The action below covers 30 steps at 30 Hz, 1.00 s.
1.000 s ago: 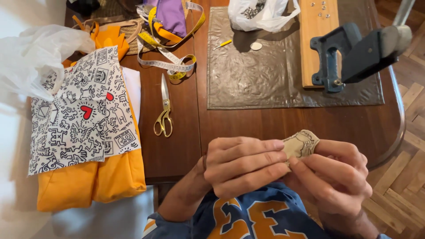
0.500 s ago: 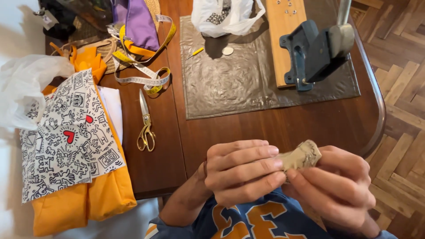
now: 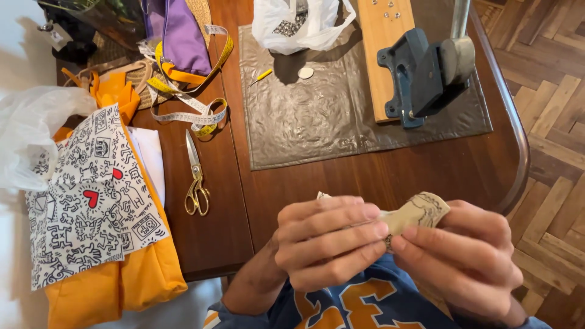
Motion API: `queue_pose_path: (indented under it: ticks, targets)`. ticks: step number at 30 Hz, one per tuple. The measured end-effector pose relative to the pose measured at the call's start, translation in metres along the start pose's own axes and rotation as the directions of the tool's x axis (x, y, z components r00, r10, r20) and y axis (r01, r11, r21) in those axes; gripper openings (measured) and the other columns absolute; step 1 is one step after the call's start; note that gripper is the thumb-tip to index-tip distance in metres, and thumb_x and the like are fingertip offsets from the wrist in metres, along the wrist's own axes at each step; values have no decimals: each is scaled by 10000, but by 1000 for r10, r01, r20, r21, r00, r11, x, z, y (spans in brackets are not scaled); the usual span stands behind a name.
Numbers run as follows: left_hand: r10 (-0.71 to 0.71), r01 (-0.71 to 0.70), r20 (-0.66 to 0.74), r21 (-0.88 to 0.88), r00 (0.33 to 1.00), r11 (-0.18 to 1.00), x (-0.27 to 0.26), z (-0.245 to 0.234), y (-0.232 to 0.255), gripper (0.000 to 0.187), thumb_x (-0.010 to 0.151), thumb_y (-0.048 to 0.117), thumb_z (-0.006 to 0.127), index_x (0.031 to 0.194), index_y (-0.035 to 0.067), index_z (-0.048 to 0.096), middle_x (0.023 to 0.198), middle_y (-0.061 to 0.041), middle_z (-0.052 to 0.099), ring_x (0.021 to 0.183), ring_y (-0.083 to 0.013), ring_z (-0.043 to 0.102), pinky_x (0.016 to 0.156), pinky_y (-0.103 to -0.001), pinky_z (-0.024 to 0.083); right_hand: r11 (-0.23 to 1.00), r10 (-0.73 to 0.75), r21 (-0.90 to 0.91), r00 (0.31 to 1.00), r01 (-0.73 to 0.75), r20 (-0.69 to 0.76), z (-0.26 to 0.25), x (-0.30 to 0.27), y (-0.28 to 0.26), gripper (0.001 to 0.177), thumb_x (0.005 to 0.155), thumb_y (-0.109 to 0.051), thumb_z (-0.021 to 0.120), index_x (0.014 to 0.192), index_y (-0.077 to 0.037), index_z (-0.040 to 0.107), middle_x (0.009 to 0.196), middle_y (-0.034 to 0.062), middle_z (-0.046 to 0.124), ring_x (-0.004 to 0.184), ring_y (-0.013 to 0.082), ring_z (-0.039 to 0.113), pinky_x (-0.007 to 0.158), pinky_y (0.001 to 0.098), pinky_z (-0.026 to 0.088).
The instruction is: Assemble leather or fabric components by folding, marking with a pencil, and attaching hardware using a manual hand press.
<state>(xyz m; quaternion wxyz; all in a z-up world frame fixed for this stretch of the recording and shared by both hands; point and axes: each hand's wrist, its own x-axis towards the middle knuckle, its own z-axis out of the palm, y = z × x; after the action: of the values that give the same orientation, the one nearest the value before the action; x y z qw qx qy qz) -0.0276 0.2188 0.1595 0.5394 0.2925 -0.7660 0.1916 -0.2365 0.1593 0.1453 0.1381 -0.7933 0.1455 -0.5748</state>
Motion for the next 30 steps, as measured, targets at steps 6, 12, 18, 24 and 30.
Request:
queue_pose_path:
  ticks: [6, 12, 18, 24, 30]
  targets:
    - [-33, 30, -92, -28, 995, 999, 0, 3, 2, 137, 1113, 0, 745, 1008, 28, 829, 1007, -146, 879, 871, -259, 921, 780, -294, 790, 887, -461, -61, 884, 458, -77, 2, -14, 35, 185, 959, 23, 957, 1024, -70, 811, 1068, 34, 726, 860, 226, 584, 573, 395, 573]
    - [-27, 25, -80, -17, 996, 1000, -7, -4, 0, 127, 1052, -11, 814, 937, 43, 827, 977, -137, 861, 830, -257, 899, 775, -285, 783, 989, -107, 83, 984, 120, -146, 23, -10, 11, 135, 942, -73, 877, 928, -81, 743, 919, 67, 728, 789, 280, 634, 605, 373, 589]
    - [-83, 90, -93, 76, 992, 993, -27, -27, 4, 138, 1042, -22, 820, 926, 47, 790, 1010, -151, 821, 869, -267, 857, 787, -387, 845, 978, -117, 193, 969, 75, 216, 24, 24, 10, 225, 925, -250, 928, 963, -75, 791, 906, 52, 790, 672, 226, 678, 650, 320, 599]
    - [-249, 247, -16, 197, 968, 949, -68, -71, 15, 104, 1026, 37, 939, 1088, 70, 863, 1136, -108, 745, 1036, -275, 845, 890, -399, 859, 844, -261, 492, 638, -213, 724, 53, 63, 30, 366, 1080, -359, 756, 1262, -46, 807, 1056, 66, 894, 675, 238, 821, 614, 356, 646]
    - [-146, 182, -154, 258, 977, 949, -91, -89, 8, 163, 989, -57, 862, 976, 103, 840, 1056, -103, 711, 941, -283, 841, 688, -360, 828, 937, 97, 180, 718, -300, 689, 184, 62, 126, 157, 1189, -213, 831, 1075, -107, 849, 889, 26, 797, 713, 111, 673, 692, 293, 511]
